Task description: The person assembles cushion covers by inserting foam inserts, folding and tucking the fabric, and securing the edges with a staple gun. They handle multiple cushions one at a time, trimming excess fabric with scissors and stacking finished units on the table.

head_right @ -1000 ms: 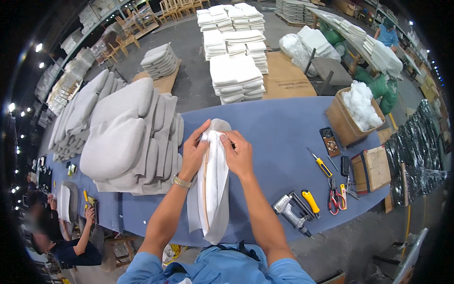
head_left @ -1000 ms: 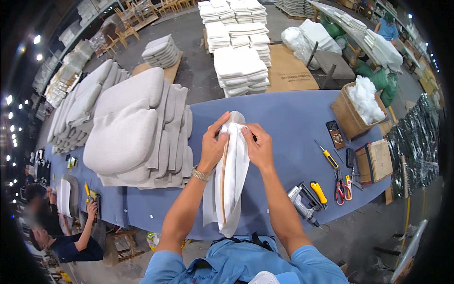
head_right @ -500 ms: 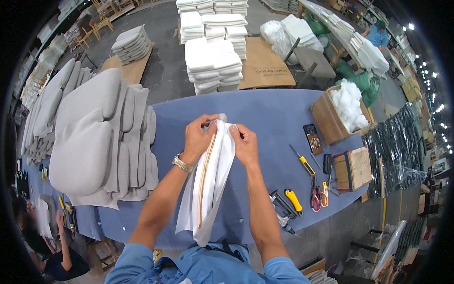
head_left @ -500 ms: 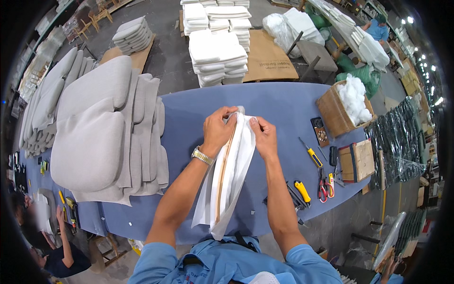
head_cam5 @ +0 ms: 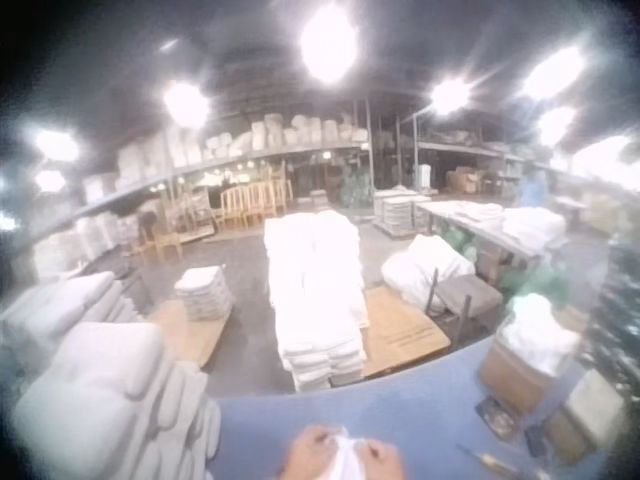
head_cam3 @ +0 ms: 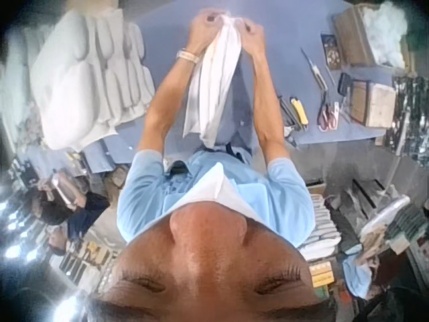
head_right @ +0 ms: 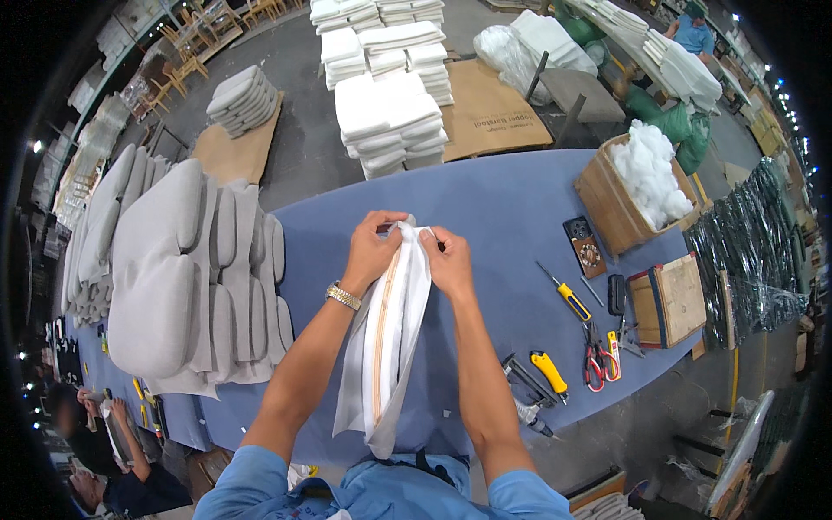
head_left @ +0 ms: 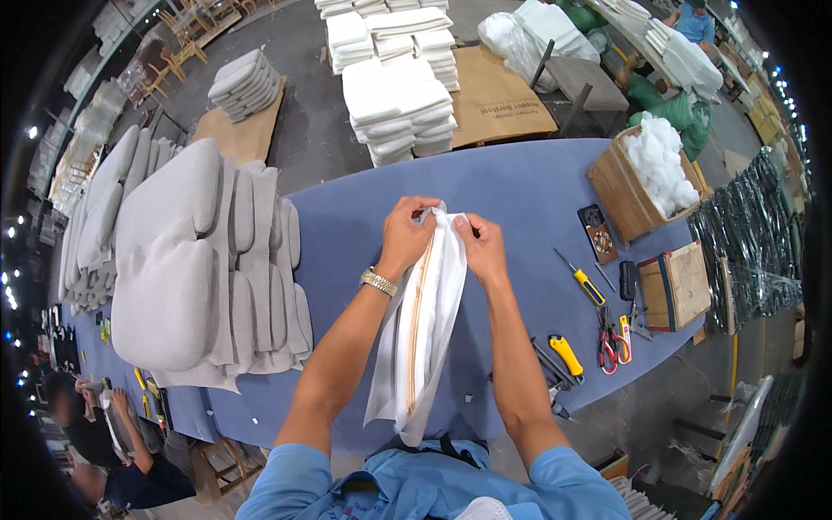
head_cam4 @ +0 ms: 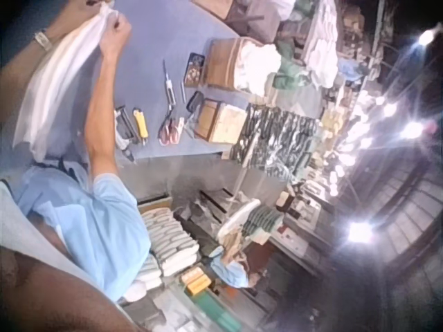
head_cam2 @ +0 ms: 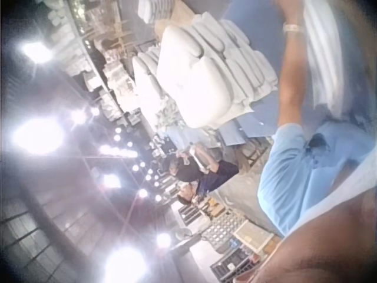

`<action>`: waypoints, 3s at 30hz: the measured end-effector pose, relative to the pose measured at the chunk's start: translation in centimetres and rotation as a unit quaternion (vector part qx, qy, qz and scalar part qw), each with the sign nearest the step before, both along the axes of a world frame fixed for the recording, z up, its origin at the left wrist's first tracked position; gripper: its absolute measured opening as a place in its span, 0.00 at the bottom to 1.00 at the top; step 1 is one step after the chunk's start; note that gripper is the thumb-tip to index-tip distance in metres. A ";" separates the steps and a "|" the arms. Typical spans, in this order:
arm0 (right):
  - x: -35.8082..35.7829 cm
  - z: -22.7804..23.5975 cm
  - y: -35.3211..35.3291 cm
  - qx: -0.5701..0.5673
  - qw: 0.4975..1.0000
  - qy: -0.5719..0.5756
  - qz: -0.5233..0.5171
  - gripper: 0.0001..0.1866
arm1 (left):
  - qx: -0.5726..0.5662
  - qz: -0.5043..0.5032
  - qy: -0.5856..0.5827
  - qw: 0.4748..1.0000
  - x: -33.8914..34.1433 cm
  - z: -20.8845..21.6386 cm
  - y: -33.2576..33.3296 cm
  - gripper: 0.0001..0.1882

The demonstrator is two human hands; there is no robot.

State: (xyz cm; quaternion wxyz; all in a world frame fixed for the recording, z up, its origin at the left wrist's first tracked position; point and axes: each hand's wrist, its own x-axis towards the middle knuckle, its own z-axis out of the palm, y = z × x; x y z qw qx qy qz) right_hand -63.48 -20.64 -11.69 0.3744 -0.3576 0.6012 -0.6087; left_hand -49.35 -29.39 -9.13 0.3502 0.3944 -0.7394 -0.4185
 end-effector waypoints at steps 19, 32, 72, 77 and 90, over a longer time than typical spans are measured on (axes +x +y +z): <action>6.8 8.4 5.8 -0.017 0.922 0.259 -0.286 0.11 | 0.269 0.068 0.240 0.930 -3.5 4.3 7.4 0.13; 4.1 -0.7 -2.1 -0.023 0.990 -0.001 -0.139 0.11 | 0.324 0.099 0.295 0.893 -2.3 -1.1 0.9 0.12; 4.4 4.5 -2.3 -0.023 0.837 0.503 0.214 0.13 | 0.146 0.053 0.329 0.931 4.5 -4.3 2.5 0.08; 4.3 5.4 -1.9 0.007 0.807 0.550 0.214 0.13 | 0.145 0.036 0.330 0.932 4.1 -4.5 2.7 0.09; 1.8 5.2 0.1 0.035 0.807 0.557 0.195 0.11 | 0.210 -0.137 0.164 0.954 0.6 -3.1 -1.8 0.20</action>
